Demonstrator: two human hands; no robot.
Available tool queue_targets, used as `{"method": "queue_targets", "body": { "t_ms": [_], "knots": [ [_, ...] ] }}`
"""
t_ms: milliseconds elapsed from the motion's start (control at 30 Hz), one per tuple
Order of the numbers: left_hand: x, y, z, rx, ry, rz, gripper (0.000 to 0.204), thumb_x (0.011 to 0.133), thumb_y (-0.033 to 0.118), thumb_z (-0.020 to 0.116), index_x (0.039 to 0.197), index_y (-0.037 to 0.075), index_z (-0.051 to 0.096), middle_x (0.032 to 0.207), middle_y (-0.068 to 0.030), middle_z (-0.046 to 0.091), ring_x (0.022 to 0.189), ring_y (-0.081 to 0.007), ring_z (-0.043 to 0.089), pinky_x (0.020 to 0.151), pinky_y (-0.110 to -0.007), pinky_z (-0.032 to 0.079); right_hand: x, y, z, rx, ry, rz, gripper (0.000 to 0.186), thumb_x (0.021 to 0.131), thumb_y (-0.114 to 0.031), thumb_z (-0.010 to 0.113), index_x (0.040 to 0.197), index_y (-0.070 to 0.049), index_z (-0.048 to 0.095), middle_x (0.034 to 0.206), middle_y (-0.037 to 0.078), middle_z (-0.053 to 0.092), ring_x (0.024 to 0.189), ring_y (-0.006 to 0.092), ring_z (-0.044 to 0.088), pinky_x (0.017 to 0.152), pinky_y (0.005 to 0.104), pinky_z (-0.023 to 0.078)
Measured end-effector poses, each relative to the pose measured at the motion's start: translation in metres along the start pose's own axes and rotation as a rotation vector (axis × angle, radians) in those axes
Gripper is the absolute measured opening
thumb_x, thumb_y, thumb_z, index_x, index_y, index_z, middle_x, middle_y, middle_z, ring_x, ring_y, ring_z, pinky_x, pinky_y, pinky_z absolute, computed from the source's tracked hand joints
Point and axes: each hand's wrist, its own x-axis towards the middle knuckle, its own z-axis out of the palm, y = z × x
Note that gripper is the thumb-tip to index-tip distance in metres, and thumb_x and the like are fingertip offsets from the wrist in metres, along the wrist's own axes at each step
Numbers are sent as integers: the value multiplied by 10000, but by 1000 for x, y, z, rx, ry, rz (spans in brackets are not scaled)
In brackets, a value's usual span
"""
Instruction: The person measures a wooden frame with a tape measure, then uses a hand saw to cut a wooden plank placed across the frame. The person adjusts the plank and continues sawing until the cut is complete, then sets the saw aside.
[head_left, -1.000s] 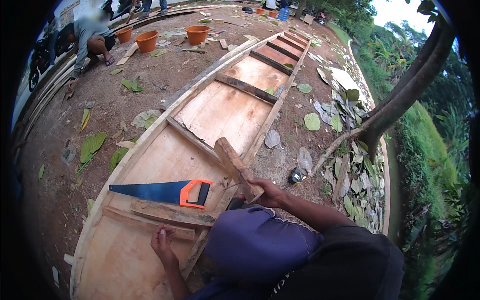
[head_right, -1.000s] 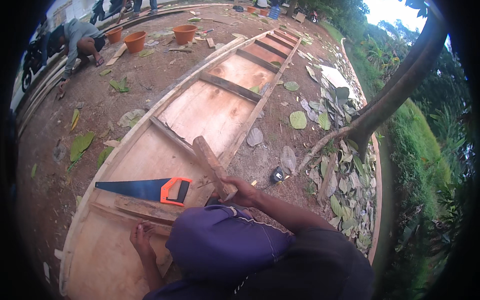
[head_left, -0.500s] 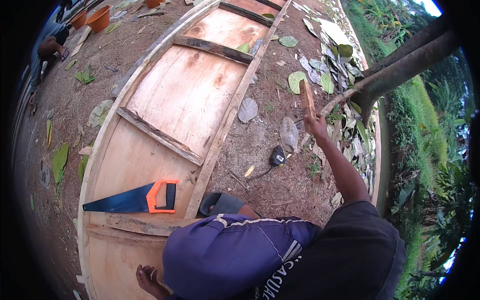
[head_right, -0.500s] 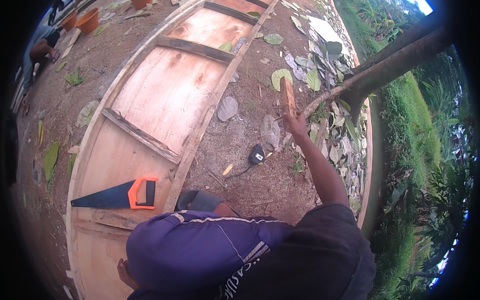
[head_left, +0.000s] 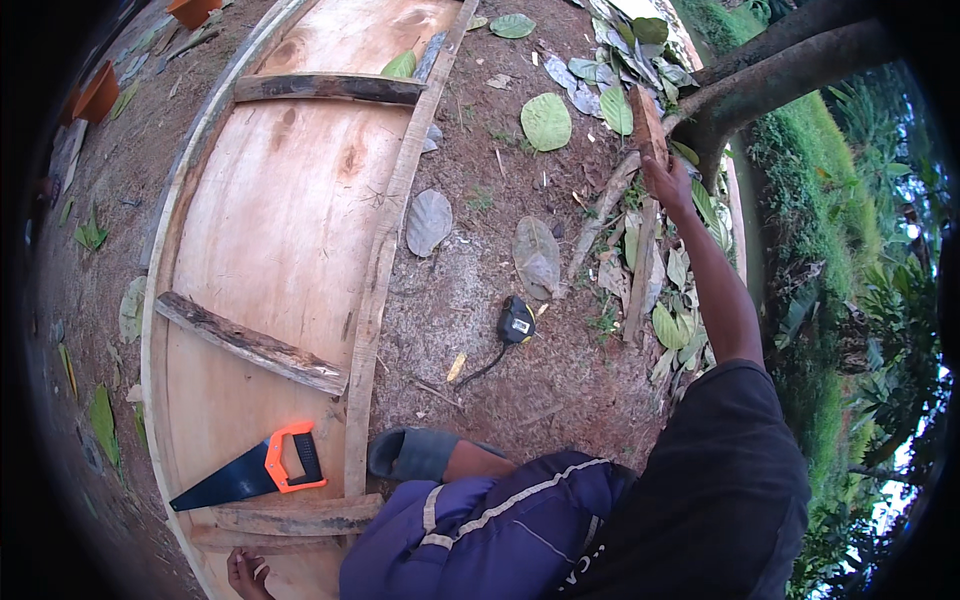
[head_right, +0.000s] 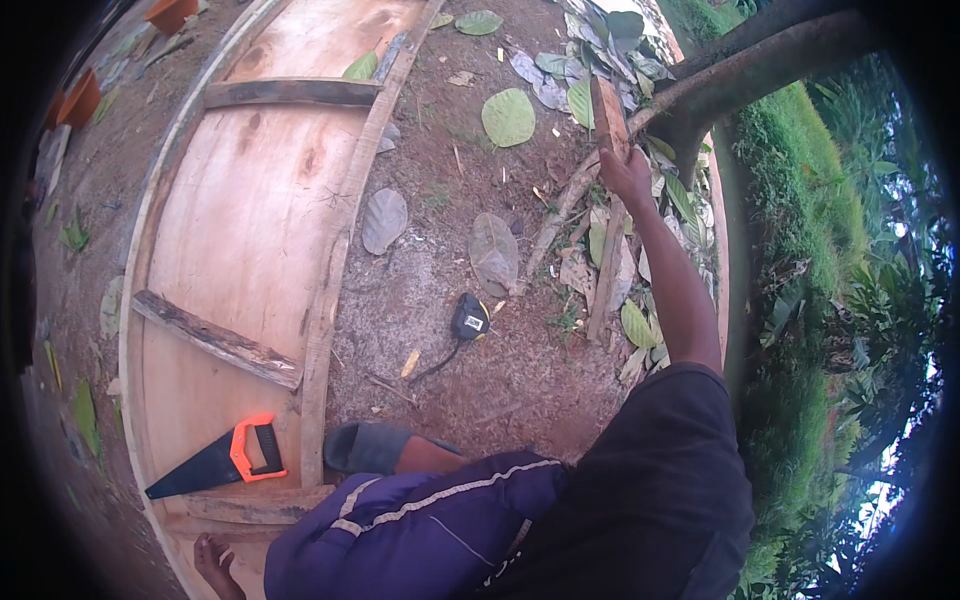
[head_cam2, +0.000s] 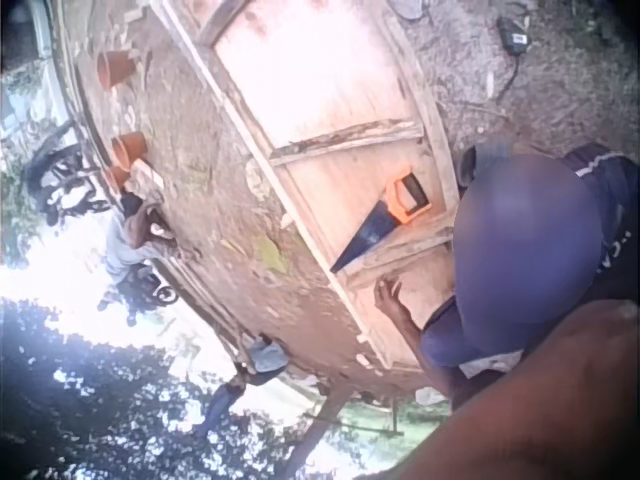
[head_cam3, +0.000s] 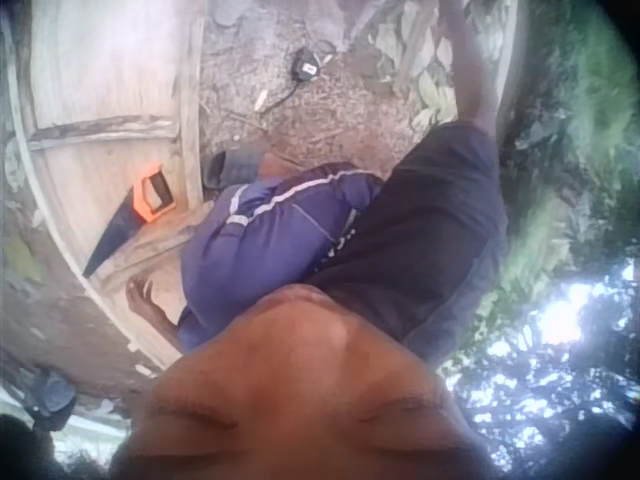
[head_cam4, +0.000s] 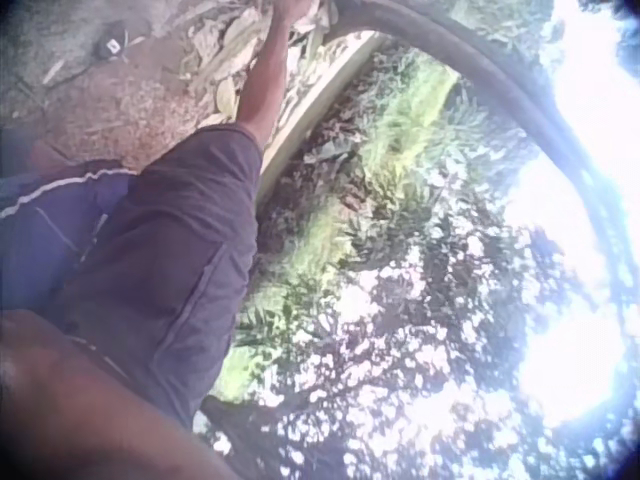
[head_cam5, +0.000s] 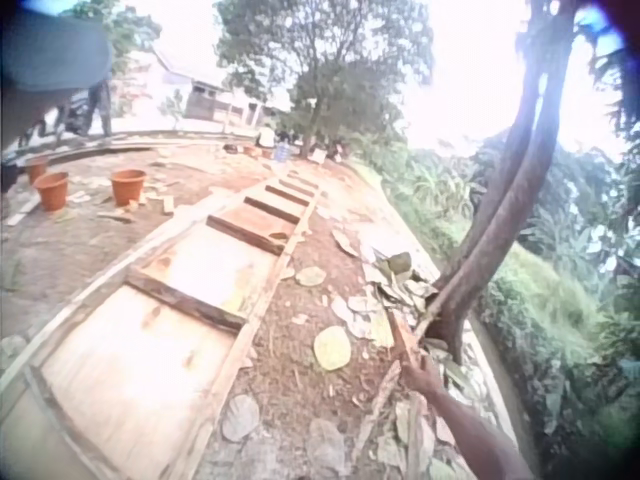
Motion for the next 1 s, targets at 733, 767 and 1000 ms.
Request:
{"method": "queue_targets", "body": {
  "t_ms": [733,767,1000],
  "knots": [
    [-31,58,-74,214,139,-98,455,1055,278,551,1368,-51,563,1228,-235,637,1116,-323,647,949,-437,559,61,106,48,-535,128,-132,823,868,-590,702,1333,61,510,1146,359,668,1131,509,641,992,521,491],
    [-25,55,-69,205,112,-99,453,1053,277,554,1368,-48,565,1226,-232,639,1112,-320,649,948,-436,559,66,116,33,-527,129,-117,853,880,-588,690,1378,72,477,1213,367,637,1173,506,621,1012,514,483],
    [-20,11,-65,295,-9,-108,404,1021,293,591,1290,-7,598,1103,-159,645,975,-254,649,828,-366,537,-17,45,66,-794,258,-349,766,946,-429,662,1494,42,407,1547,296,401,1418,464,417,1158,525,372]
  ]
}}
